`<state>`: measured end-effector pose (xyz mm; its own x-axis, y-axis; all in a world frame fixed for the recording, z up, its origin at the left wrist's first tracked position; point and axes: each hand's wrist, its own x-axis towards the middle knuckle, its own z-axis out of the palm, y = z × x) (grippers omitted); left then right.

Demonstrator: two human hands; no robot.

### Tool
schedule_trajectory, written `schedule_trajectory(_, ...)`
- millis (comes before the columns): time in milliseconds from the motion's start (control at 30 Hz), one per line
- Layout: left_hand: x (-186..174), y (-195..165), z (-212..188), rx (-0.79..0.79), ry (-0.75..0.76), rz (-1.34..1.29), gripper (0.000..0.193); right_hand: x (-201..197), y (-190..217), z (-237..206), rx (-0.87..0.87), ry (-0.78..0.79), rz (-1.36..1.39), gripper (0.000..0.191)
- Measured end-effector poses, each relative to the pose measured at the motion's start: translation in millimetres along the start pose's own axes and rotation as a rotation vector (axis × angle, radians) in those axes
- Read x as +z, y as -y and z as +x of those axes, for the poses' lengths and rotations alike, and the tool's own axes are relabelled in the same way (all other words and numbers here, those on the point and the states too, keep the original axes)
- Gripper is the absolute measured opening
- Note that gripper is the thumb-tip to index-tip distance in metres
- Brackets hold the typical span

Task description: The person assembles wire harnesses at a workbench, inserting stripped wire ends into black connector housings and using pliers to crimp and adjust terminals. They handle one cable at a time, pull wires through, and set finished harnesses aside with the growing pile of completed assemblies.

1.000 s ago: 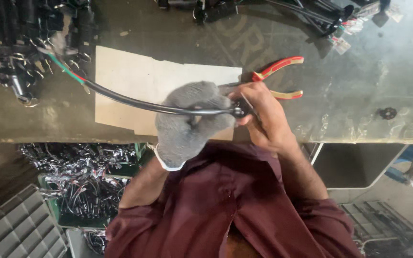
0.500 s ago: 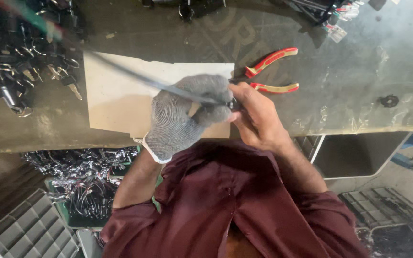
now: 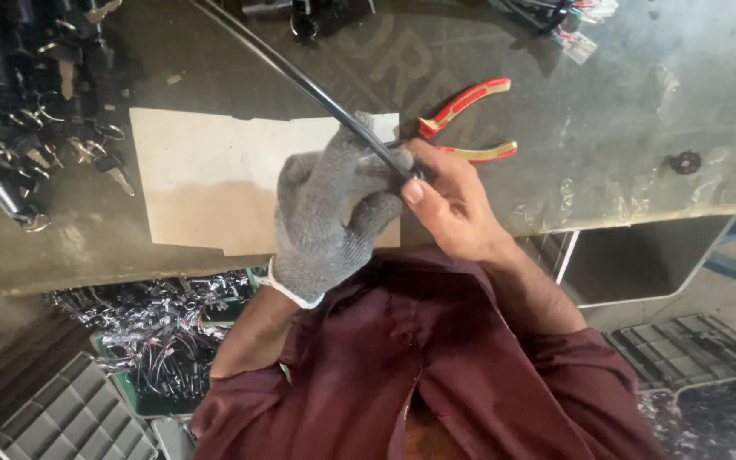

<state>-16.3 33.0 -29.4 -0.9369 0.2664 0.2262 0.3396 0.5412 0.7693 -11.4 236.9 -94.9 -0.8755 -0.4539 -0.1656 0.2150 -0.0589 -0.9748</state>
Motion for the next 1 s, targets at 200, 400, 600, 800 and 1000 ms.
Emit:
schedule_trajectory(200,2,24,9,0.066,0.133,-0.338,0.046,1,-8,-5,-0.017,-0.015,-0.097,0.039)
schedule_trajectory(400,11,32,-14,0.106,0.191,-0.334,0.041,11,-4,0,-0.113,0.062,0.147,0.042)
schedule_trajectory(600,-6,28,-7,0.177,0.177,-0.538,0.036,2,-10,7,-0.046,0.410,0.116,0.047)
schedule_trajectory(800,-12,22,-13,0.147,0.246,-0.585,0.028,4,-46,-12,-0.159,0.621,0.281,0.058)
schedule_trajectory(1000,7,9,-21,-0.032,0.058,-0.619,0.011,22,-65,-22,0.011,0.385,0.575,0.068)
